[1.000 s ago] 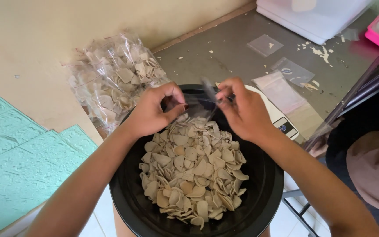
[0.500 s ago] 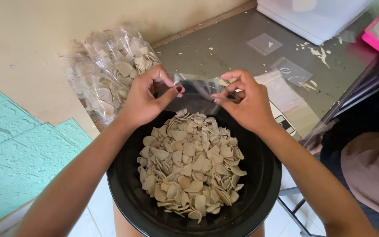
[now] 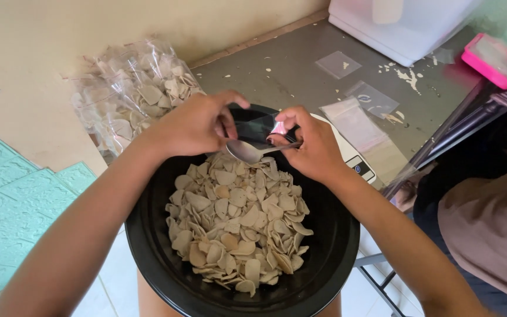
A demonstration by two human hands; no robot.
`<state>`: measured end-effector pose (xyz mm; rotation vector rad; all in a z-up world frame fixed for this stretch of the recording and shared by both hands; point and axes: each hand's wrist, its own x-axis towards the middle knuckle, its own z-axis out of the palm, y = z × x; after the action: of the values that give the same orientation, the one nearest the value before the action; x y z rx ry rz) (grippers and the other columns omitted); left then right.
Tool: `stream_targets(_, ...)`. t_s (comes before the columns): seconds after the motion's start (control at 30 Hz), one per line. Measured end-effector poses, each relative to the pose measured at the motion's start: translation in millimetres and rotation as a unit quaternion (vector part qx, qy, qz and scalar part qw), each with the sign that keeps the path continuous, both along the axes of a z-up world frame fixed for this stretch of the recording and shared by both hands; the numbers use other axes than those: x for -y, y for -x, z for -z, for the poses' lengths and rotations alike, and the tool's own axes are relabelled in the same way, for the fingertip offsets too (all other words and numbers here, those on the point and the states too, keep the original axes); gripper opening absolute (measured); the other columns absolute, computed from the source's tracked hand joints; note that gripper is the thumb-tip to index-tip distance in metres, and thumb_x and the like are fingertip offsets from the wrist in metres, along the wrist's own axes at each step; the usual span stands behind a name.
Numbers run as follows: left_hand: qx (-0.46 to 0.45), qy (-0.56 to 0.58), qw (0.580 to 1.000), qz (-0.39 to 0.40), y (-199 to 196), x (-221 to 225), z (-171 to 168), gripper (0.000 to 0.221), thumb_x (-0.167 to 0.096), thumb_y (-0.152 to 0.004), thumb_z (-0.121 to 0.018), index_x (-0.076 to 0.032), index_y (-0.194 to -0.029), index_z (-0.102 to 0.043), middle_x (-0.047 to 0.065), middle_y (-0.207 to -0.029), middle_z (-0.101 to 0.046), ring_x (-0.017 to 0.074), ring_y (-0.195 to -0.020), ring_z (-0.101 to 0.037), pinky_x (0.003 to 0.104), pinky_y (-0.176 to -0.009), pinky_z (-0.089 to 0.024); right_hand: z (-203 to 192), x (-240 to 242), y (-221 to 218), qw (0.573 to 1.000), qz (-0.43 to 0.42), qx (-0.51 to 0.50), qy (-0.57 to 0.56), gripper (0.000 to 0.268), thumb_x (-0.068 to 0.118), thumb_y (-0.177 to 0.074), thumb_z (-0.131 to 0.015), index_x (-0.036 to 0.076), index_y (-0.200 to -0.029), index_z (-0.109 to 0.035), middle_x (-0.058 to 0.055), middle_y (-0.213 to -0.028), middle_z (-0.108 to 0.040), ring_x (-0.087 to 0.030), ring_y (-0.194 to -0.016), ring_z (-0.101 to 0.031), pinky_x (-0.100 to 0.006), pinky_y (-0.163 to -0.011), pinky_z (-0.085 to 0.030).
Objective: Manually filling small plastic bags with dried food chips from a large bowl and weighing them on a digital scale.
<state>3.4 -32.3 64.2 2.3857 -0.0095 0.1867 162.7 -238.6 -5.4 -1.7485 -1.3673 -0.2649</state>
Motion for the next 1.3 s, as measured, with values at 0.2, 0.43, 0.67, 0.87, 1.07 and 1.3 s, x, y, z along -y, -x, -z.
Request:
stream_targets(0.2,-0.029,-0.059,0.998,0.021,-21.6,-3.5,21.2,0.036,-0.003,-0.076,-0.069,-0.005,-0.111,-0.069,0.013,-0.08,-0.077,0.0363,-0.074,-0.075,0.042,-0.073,-0.057,-2.0,-2.8,4.4,1.0,-0.019,0.003,-0.017,0.032,0.009,-0.086,-0.083,0.01,-0.111,-0.062,-0.009,-0.084,-0.066,-0.024,-0.044,-0.057,-0.031,-0.048,-0.047)
stream_targets(0.43,0.001,-0.009,1.0,-0.015,-4.1,-5.0,54.2,0.024,-0.008,-0.069,-0.075,-0.01,-0.094,-0.074,0.009,-0.075,-0.076,0.0318,-0.073,-0.075,0.036,-0.07,-0.056,-12.7,-15.0,11.9,0.998,-0.047,0.032,0.02,0.036,0.012,-0.087,-0.081,0.012,-0.116,-0.059,-0.005,-0.081,-0.07,-0.023,-0.045,-0.059,-0.031,-0.049,-0.047)
stream_targets(0.67,0.022,-0.008,1.0,-0.005,0.1,-2.3,59.1,0.028,-0.002,-0.076,-0.072,-0.011,-0.102,-0.073,0.011,-0.082,-0.077,0.0329,-0.079,-0.074,0.039,-0.072,-0.057,-18.5,-12.1,16.9,0.995,-0.06,0.006,0.075,0.041,0.011,-0.084,-0.082,0.01,-0.118,-0.06,-0.006,-0.08,-0.073,-0.024,-0.046,-0.059,-0.033,-0.051,-0.048)
stream_targets(0.87,0.01,-0.003,1.0,0.006,6.4,5.1,58.2,0.042,-0.003,-0.08,-0.076,-0.006,-0.12,-0.064,0.021,-0.086,-0.075,0.0407,-0.079,-0.074,0.046,-0.072,-0.057,-16.7,-11.4,12.6,0.995,-0.029,0.015,0.094,0.039,0.013,-0.084,-0.08,0.014,-0.117,-0.06,-0.003,-0.082,-0.074,-0.025,-0.048,-0.059,-0.034,-0.052,-0.047)
stream_targets(1.07,0.015,0.029,0.999,0.013,11.2,10.2,48.7,0.042,-0.003,-0.084,-0.074,-0.007,-0.124,-0.062,0.02,-0.081,-0.074,0.035,-0.072,-0.073,0.042,-0.069,-0.057,-21.6,-10.7,14.0,0.994,0.007,-0.01,0.11,0.036,0.014,-0.084,-0.08,0.017,-0.114,-0.061,0.0,-0.083,-0.074,-0.022,-0.05,-0.059,-0.032,-0.054,-0.046)
stream_targets(1.3,0.038,0.072,0.995,0.052,9.8,4.8,54.3,0.035,0.004,-0.088,-0.066,-0.006,-0.121,-0.06,0.016,-0.078,-0.075,0.03,-0.069,-0.074,0.039,-0.069,-0.057,-24.6,-10.3,17.8,0.994,0.019,-0.022,0.106,0.031,0.019,-0.085,-0.082,0.017,-0.109,-0.063,0.0,-0.081,-0.075,-0.022,-0.048,-0.059,-0.031,-0.054,-0.045)
